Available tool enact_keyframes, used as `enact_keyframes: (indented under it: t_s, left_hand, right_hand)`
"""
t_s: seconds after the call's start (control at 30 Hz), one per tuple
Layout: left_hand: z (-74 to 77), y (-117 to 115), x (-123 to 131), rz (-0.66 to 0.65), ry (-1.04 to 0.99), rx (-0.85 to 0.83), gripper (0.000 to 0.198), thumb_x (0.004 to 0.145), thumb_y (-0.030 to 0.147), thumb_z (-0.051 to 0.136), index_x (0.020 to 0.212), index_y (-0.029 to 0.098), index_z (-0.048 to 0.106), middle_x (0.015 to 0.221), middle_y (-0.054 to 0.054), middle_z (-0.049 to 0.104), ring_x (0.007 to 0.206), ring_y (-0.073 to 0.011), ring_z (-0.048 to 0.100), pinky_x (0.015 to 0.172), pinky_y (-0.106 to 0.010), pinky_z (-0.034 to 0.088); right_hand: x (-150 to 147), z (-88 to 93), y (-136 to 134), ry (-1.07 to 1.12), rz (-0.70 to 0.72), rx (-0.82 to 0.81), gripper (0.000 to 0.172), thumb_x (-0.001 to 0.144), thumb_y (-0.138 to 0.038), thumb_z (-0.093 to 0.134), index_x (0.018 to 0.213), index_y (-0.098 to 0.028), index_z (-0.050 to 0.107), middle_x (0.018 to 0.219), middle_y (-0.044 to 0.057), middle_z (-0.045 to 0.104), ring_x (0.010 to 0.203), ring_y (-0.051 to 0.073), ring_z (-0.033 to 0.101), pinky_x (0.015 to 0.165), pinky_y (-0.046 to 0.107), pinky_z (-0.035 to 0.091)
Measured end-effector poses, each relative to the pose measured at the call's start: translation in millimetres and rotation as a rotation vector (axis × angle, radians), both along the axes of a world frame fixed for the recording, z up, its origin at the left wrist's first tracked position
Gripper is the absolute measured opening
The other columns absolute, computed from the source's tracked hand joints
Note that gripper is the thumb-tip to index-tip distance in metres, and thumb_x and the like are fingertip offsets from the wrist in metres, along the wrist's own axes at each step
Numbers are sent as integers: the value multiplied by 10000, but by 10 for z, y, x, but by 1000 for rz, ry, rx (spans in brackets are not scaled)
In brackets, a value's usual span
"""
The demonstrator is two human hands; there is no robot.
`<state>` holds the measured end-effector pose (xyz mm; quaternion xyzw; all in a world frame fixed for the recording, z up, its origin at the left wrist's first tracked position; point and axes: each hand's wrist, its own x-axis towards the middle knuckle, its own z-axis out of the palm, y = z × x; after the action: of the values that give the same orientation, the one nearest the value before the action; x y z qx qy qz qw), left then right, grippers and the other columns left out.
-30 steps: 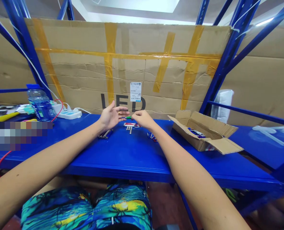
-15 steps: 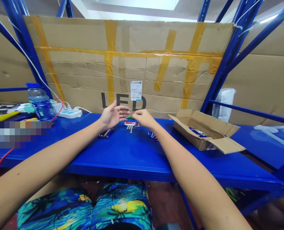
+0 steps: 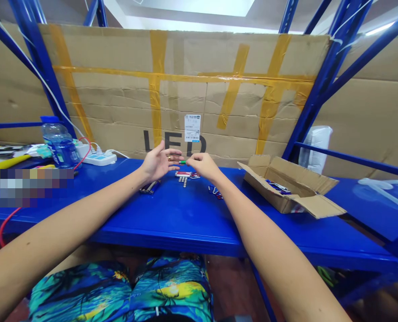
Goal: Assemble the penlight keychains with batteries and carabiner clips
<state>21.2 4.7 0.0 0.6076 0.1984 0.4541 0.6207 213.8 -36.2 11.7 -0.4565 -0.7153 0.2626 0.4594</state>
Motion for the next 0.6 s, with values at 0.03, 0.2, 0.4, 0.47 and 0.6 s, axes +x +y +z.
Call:
enact_keyframes:
  t_s: [0.03, 0.2, 0.4, 0.47, 0.6]
  left_hand:
    - [1, 0, -1, 0, -4, -2, 644, 835, 731, 400, 971, 168, 680, 998, -144, 734, 1060, -326, 637, 858, -452, 494]
    - [1, -1, -3, -7, -1, -8, 633, 836, 722, 405, 977, 173, 685, 993, -140, 737, 1076, -334, 628, 877, -465, 486]
    - [-3, 0, 1, -8, -6, -12, 625, 836, 715, 411, 1002, 176, 681, 998, -142, 734, 1095, -340, 618, 901, -480, 472]
    - [-2, 2, 2, -10, -12, -13, 619, 836, 711, 414, 993, 175, 681, 997, -144, 733, 1098, -343, 617, 907, -485, 467]
    - [-1, 10, -3, -19, -14, -12, 646, 837, 727, 395, 987, 169, 684, 1003, -143, 735, 1081, -332, 627, 898, -465, 479]
  right_hand:
    - [1, 0, -1, -9, -5, 5, 129, 724, -243, 576, 623, -170, 612, 427, -57, 439, 417, 95, 403, 457, 256, 320]
    - [-2, 3, -14, -9, -7, -3, 132, 724, -243, 561, 624, -173, 611, 434, -54, 446, 413, 97, 401, 456, 263, 322]
    - [-12, -1, -20, -31, 10, -18, 128, 717, -247, 561, 620, -174, 602, 439, -50, 456, 418, 98, 404, 460, 264, 324]
    - [-13, 1, -24, -28, 10, -24, 128, 717, -253, 556, 626, -175, 601, 438, -51, 452, 416, 100, 402, 458, 265, 322]
    - [-11, 7, -31, -36, -10, -15, 137, 714, -263, 556, 616, -176, 592, 438, -52, 441, 421, 99, 396, 462, 267, 317]
